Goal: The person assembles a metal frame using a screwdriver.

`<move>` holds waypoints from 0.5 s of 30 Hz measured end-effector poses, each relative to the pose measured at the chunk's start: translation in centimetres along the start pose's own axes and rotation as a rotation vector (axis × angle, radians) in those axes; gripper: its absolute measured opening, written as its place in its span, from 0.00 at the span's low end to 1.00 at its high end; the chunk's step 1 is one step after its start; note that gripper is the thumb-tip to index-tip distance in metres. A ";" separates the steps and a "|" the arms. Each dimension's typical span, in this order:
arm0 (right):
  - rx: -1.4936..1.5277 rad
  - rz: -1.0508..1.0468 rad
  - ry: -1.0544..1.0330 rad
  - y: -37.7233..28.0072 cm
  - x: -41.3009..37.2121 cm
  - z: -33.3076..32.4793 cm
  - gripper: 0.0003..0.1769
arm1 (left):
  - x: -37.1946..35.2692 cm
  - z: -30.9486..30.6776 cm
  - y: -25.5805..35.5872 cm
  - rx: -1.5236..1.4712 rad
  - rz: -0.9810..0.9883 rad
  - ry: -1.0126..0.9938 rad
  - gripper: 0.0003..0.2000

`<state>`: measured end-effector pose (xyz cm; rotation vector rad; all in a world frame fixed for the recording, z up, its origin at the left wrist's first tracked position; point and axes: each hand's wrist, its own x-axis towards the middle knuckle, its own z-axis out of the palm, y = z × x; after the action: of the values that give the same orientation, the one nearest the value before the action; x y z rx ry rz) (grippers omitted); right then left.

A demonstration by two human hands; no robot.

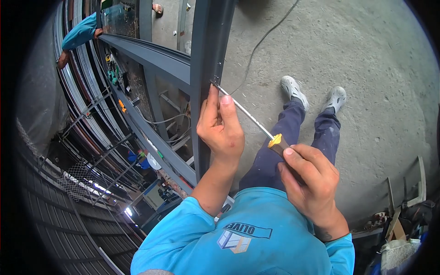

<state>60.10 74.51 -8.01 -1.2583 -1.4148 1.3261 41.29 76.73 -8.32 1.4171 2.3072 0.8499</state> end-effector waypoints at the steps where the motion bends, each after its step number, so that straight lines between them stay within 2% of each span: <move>1: 0.007 0.007 0.003 0.0 0.0 0.1 0.19 | 0.0 0.1 0.0 -0.002 -0.004 0.004 0.18; 5: 0.022 0.026 0.002 -0.2 -0.1 0.5 0.18 | 0.0 0.2 0.0 -0.015 -0.023 0.026 0.17; 10: 0.221 0.135 -0.002 0.4 -0.6 1.0 0.16 | -0.3 -0.2 0.8 -0.053 -0.075 -0.037 0.20; 11: 0.218 0.130 -0.004 0.6 -0.5 0.7 0.16 | -0.7 0.0 1.1 -0.194 -0.135 -0.044 0.21; 12: 0.586 0.437 -0.034 0.9 -0.3 0.2 0.16 | -1.0 0.1 1.4 -0.337 -0.195 -0.053 0.21; 13: 0.951 0.747 -0.063 1.2 -0.3 -0.3 0.17 | -1.5 -0.1 1.6 -0.344 -0.196 -0.052 0.21; 14: 1.314 1.059 -0.092 1.4 -0.2 -0.7 0.17 | -2.1 -0.3 1.7 -0.596 -0.371 -0.098 0.20; 15: 1.429 1.123 -0.094 1.6 0.1 -0.9 0.17 | -2.3 -0.3 1.8 -0.848 -0.545 -0.145 0.19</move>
<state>61.22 74.66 -9.52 -0.8243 0.5585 2.3792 43.48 75.20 -7.04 0.4429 1.7190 1.2546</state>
